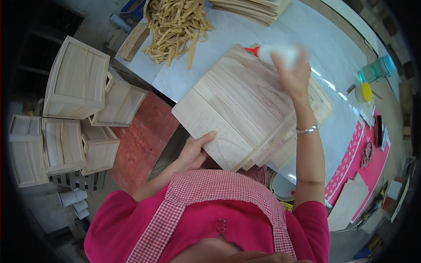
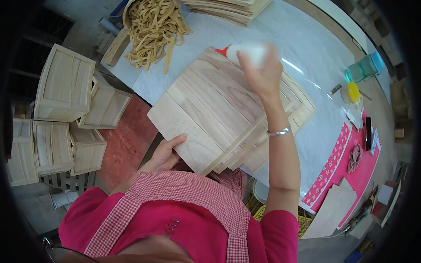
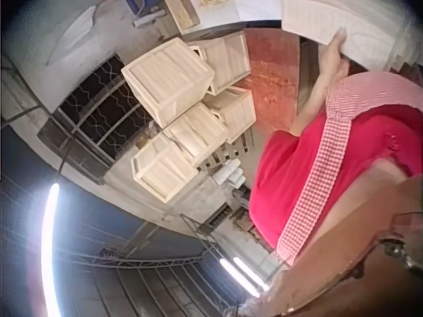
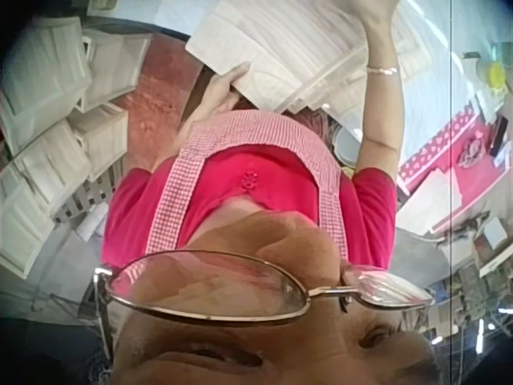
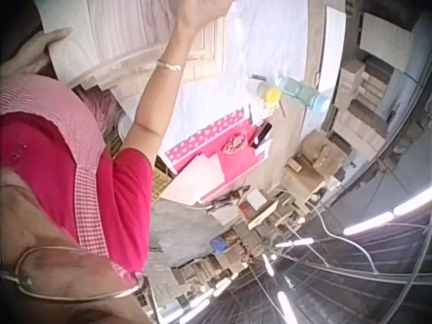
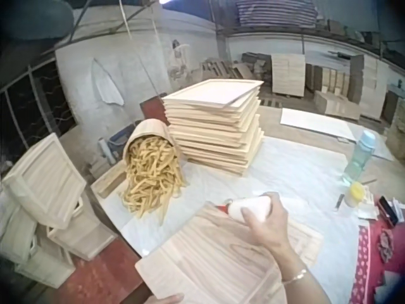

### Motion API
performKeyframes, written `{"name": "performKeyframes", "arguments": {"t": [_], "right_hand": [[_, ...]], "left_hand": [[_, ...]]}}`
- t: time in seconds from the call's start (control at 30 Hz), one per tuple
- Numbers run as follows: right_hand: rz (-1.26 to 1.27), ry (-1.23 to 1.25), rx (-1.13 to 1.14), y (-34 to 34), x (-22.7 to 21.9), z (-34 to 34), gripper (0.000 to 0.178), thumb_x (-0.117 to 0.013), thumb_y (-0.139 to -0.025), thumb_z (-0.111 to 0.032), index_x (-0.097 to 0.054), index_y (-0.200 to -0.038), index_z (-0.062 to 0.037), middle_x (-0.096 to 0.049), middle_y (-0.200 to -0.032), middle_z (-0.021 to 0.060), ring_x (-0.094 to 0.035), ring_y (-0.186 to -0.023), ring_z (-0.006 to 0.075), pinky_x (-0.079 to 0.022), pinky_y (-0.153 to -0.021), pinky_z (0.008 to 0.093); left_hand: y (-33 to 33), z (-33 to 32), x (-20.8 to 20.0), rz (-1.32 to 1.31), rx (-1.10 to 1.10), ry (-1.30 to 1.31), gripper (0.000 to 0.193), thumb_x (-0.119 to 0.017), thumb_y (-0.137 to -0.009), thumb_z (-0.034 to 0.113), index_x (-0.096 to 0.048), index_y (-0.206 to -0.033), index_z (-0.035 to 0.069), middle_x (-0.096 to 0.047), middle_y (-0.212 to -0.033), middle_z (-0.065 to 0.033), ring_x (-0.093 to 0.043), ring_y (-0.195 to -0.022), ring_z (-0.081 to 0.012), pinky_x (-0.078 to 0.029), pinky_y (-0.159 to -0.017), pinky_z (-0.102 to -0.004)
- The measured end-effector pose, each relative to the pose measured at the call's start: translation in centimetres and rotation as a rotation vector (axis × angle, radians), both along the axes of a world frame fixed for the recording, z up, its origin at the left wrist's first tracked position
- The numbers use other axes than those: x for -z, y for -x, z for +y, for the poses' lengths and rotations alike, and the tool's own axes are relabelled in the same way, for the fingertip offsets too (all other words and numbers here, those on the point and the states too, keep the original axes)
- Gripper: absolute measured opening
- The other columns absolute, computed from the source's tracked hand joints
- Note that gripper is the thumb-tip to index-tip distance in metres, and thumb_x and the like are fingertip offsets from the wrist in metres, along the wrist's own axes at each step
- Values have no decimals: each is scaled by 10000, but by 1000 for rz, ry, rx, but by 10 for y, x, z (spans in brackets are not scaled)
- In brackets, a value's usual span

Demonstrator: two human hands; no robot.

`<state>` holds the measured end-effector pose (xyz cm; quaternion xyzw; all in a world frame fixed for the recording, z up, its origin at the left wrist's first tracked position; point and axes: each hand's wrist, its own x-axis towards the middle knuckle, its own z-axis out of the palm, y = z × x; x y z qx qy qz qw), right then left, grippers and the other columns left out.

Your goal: Assembling small wooden boxes by applying glue to the edges of wood slats and joining them into a square structure.

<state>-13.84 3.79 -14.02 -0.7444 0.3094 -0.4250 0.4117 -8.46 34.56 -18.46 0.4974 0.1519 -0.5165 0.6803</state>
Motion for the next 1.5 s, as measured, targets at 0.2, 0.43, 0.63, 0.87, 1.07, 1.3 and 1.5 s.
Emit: {"name": "performKeyframes", "arguments": {"t": [0.2,0.43,0.63,0.87,1.07,1.3,1.5], "right_hand": [[78,90,-44,-37,3,-5,486,-768,-736,-287,-538,-1054,-1,-659,-855,194,-659,-747,286,-523,-688,365],[136,209,-127,-10,-9,-13,441,-755,-745,-239,-535,-1054,-15,-659,-828,186,-663,-744,279,-521,-676,355],[227,285,-103,66,-25,-7,368,-736,-784,-171,-533,-1060,-37,-645,-813,138,-647,-740,194,-512,-669,309],[220,267,20,141,-22,5,367,-734,-784,-175,-535,-1058,-34,-625,-836,108,-627,-702,192,-512,-629,308],[72,-111,179,190,4,18,361,-712,-815,-208,-528,-1068,-28,-593,-848,82,-583,-637,152,-477,-520,262],[-340,-408,259,195,35,54,391,-678,-857,-259,-497,-1083,5,-574,-832,93,-535,-541,125,-403,-434,229],[-310,-394,289,192,46,58,405,-688,-854,-274,-502,-1091,-3,-578,-818,83,-526,-538,118,-398,-441,220]], "left_hand": [[1,-3,-9,16,-17,-30,563,-647,-870,58,-357,-1349,-8,-482,-1313,-160,-499,-1205,-278,-438,-1013,-444],[-1,0,-3,19,-7,-17,568,-644,-871,56,-353,-1354,-7,-486,-1304,-161,-506,-1196,-284,-441,-1009,-444],[-2,-2,-6,27,9,-33,571,-655,-867,76,-363,-1352,-5,-495,-1299,-153,-515,-1187,-282,-449,-1001,-442],[-3,-1,-3,20,30,-39,545,-647,-880,110,-384,-1342,-8,-509,-1292,-153,-528,-1175,-286,-459,-994,-450],[-16,1,-1,8,42,-18,552,-647,-886,126,-379,-1343,-32,-485,-1319,-174,-487,-1230,-301,-419,-1037,-472],[-23,4,0,43,68,15,559,-648,-892,149,-376,-1349,-25,-486,-1327,-169,-492,-1231,-301,-432,-1031,-465],[-21,5,1,35,79,21,563,-649,-893,157,-376,-1355,-15,-485,-1332,-165,-493,-1231,-300,-434,-1029,-466]]}}
